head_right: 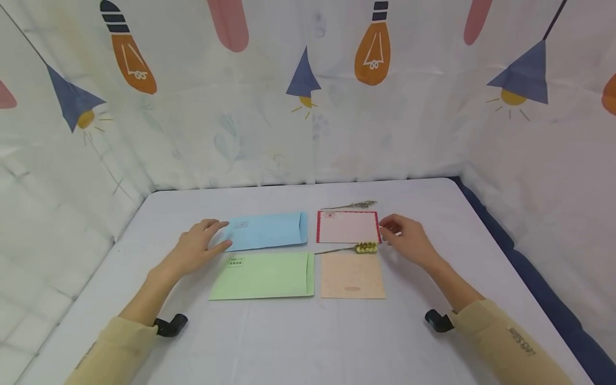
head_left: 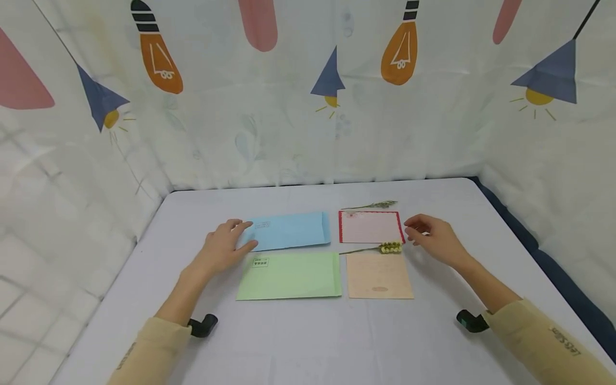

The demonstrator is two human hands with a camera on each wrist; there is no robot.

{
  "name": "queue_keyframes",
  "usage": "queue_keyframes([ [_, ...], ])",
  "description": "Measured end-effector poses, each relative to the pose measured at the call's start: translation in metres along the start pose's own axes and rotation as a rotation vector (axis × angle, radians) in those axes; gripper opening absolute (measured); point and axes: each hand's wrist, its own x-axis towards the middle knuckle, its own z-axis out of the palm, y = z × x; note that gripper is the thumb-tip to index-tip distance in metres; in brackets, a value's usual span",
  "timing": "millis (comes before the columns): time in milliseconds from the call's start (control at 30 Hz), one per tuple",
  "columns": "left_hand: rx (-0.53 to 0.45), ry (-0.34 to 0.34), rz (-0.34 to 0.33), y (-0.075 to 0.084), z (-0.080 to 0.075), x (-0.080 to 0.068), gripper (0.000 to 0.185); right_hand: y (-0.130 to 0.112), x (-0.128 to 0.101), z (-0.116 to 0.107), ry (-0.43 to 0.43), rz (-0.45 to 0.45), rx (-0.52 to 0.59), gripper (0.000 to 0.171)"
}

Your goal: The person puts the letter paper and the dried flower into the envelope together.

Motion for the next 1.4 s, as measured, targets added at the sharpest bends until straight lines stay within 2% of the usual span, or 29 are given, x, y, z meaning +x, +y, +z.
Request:
queue_keyframes([
  [400, 0.001, 0.045, 0.112, 0.035, 0.014, -0.001, 0.055, -0.013, -0.008, 0.02, -0.052, 0.013, 0.179, 0.025],
  [533, 0.016, 0.054, 0.159, 0.049, 0.02, -0.002, 0.056, -0.017, -0.009, 0.024, -0.082, 0.01, 0.28, 0.028],
  [733, 0.035, 0.035, 0.222, 0.069, 0.029, -0.003, 0.055, -0.023, -0.005, 0.033, -0.142, 0.065, 0.427, 0.036],
  [867, 0.023, 0.008, 0.23, 0.081, 0.033, -0.005, 0.055, -0.027, -0.006, 0.039, -0.188, 0.089, 0.475, 0.037],
  [1067, -0.004, -0.072, 0.235, 0.099, 0.037, -0.009, 0.057, -0.034, -0.011, 0.051, -0.247, 0.125, 0.516, 0.037],
  [1400, 0.008, -0.187, 0.249, 0.122, 0.044, -0.009, 0.078, -0.048, -0.014, 0.073, -0.323, 0.149, 0.611, 0.036],
])
